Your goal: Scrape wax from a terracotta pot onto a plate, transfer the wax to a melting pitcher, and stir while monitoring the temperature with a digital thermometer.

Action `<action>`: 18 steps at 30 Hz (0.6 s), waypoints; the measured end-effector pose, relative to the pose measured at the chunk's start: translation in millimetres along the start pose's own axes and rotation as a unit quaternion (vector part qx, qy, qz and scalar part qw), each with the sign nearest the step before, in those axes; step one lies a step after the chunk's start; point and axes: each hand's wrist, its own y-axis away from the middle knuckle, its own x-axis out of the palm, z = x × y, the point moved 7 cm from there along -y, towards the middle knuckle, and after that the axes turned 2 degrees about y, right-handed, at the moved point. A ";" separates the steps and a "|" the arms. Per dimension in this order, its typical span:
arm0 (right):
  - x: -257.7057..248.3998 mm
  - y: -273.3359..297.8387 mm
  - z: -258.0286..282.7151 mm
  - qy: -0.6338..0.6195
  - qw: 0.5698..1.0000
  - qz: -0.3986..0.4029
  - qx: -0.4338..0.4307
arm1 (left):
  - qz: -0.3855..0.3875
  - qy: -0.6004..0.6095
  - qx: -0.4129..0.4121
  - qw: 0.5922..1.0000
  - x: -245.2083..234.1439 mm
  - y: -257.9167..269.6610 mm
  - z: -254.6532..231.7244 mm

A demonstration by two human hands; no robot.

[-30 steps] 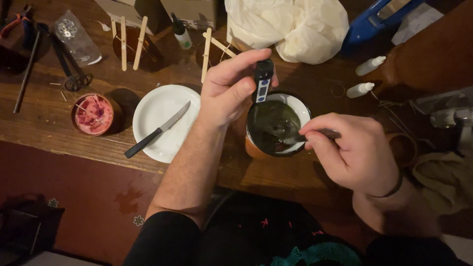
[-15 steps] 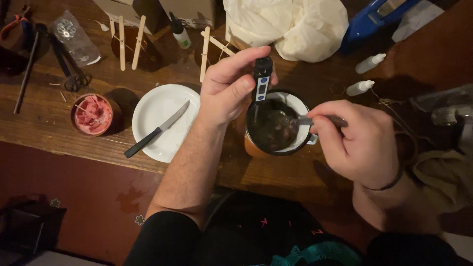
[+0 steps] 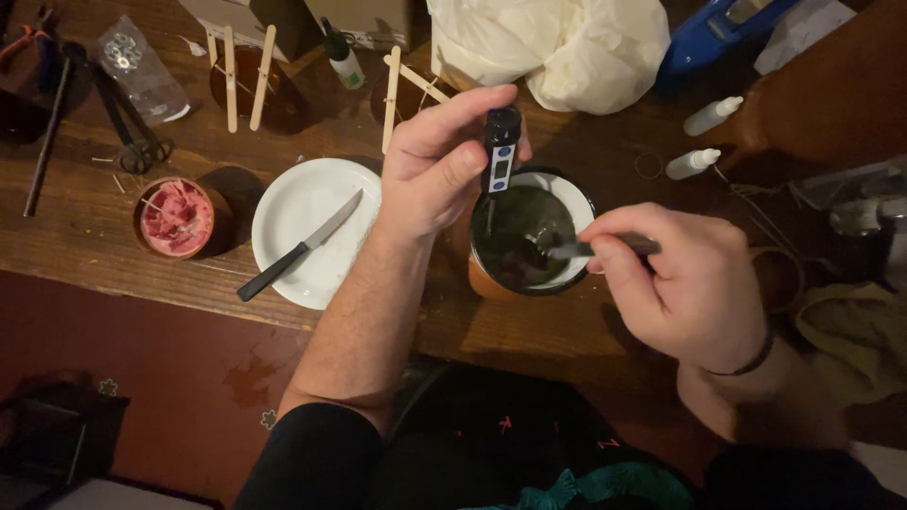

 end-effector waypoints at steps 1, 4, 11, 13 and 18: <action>-2.5 -0.5 2.2 0.016 1.000 -0.020 -0.013 | 0.001 0.006 0.005 1.000 0.8 -0.3 -0.7; -5.9 -1.9 3.1 0.041 0.998 -0.053 -0.022 | -0.001 0.013 0.007 1.000 0.2 -0.6 0.4; -5.2 -4.3 -3.5 0.052 0.996 -0.071 -0.020 | -0.013 0.015 -0.018 1.000 -1.5 -1.1 7.6; -3.0 -5.1 -5.1 0.036 0.998 -0.061 -0.003 | -0.007 0.016 -0.026 1.000 -0.4 -2.8 6.6; -1.3 -3.8 -6.2 -0.018 0.999 -0.028 0.031 | -0.012 0.025 -0.038 0.999 1.6 -4.1 6.9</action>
